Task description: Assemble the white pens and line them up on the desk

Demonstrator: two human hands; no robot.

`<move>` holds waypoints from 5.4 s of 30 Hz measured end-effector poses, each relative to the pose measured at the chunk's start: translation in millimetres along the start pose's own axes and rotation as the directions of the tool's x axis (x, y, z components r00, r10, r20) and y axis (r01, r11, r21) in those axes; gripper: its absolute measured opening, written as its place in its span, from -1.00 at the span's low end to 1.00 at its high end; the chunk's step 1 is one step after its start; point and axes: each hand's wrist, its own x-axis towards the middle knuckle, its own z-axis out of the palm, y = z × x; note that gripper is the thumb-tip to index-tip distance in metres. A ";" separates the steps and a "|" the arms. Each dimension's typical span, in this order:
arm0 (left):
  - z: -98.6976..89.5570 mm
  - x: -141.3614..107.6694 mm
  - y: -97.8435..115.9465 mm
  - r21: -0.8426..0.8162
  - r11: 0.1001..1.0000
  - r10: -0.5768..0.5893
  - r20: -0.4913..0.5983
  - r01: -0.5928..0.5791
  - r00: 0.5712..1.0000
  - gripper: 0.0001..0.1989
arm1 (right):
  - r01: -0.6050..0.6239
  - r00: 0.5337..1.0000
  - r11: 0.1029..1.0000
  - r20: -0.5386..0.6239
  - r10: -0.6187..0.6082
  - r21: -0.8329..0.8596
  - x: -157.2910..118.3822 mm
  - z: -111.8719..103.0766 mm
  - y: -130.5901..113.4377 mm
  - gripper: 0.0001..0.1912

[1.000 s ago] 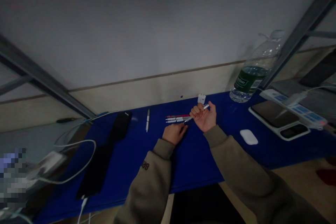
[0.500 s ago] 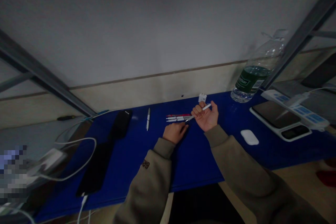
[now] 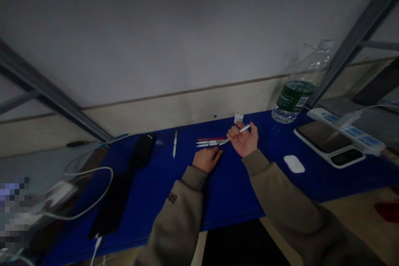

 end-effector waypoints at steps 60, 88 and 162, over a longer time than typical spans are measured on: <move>4.5 8.1 -38.4 -0.529 0.828 -0.133 -0.506 -0.185 0.852 -0.75 | 0.134 0.969 0.639 -0.035 -0.244 -0.758 23.9 -34.8 13.0 -0.70; -8.8 -5.9 -76.7 -0.036 0.806 -0.576 -0.279 0.591 0.768 -0.69 | 0.105 0.990 0.528 0.039 -0.135 -0.842 16.6 -25.0 22.9 -0.51; 1.5 2.0 -56.3 -0.024 1.000 -0.005 -0.411 -0.005 0.911 -0.71 | 0.465 0.870 -0.250 0.491 -0.052 -0.849 10.9 -34.2 30.0 -0.83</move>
